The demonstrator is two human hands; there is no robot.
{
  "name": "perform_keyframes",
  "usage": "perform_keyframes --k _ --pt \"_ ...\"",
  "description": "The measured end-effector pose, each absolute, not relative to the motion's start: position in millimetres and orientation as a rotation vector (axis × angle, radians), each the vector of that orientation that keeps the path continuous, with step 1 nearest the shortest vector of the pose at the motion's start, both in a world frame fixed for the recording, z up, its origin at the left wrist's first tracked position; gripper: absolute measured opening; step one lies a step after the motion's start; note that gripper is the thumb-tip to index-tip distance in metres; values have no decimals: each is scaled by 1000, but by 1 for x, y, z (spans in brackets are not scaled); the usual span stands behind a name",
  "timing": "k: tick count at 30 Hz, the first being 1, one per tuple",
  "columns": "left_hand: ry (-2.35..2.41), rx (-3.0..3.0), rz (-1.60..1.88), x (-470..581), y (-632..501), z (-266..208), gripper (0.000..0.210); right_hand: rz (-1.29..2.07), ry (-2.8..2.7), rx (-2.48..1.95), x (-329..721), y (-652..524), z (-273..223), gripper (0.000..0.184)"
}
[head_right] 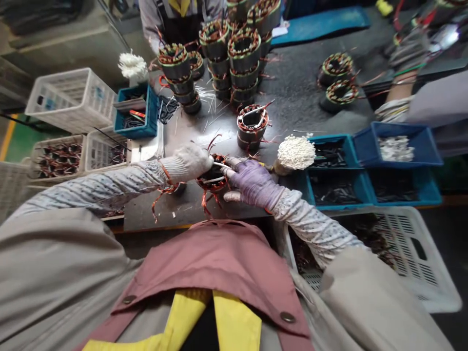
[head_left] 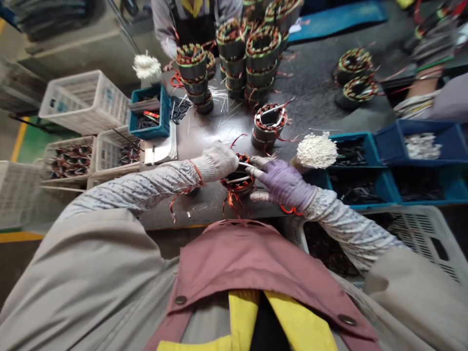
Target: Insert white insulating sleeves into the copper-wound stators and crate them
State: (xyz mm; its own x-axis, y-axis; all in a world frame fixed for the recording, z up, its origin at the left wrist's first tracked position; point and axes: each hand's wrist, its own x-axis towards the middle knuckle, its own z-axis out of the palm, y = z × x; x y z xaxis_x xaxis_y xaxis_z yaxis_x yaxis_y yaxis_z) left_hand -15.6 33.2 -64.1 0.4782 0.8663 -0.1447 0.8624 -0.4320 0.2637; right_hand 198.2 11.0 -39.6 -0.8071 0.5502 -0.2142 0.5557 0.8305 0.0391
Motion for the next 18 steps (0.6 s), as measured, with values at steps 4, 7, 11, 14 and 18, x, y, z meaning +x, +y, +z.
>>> perform_keyframes --k 4,7,11,14,18 --pt "1351 1922 133 -29 29 -68 13 73 2599 1022 184 -2 -43 62" --pt "1166 1420 412 -45 25 -65 17 6 2588 1019 175 -2 -40 60" --pt "1044 1552 670 -58 26 -49 23 -96 2548 997 170 6 -33 60" --pt "948 1913 475 -61 22 -48 20 -134 2532 973 170 8 -31 58" --pt "997 2270 -95 -56 7 -60 45 -190 2581 938 172 7 -34 57"
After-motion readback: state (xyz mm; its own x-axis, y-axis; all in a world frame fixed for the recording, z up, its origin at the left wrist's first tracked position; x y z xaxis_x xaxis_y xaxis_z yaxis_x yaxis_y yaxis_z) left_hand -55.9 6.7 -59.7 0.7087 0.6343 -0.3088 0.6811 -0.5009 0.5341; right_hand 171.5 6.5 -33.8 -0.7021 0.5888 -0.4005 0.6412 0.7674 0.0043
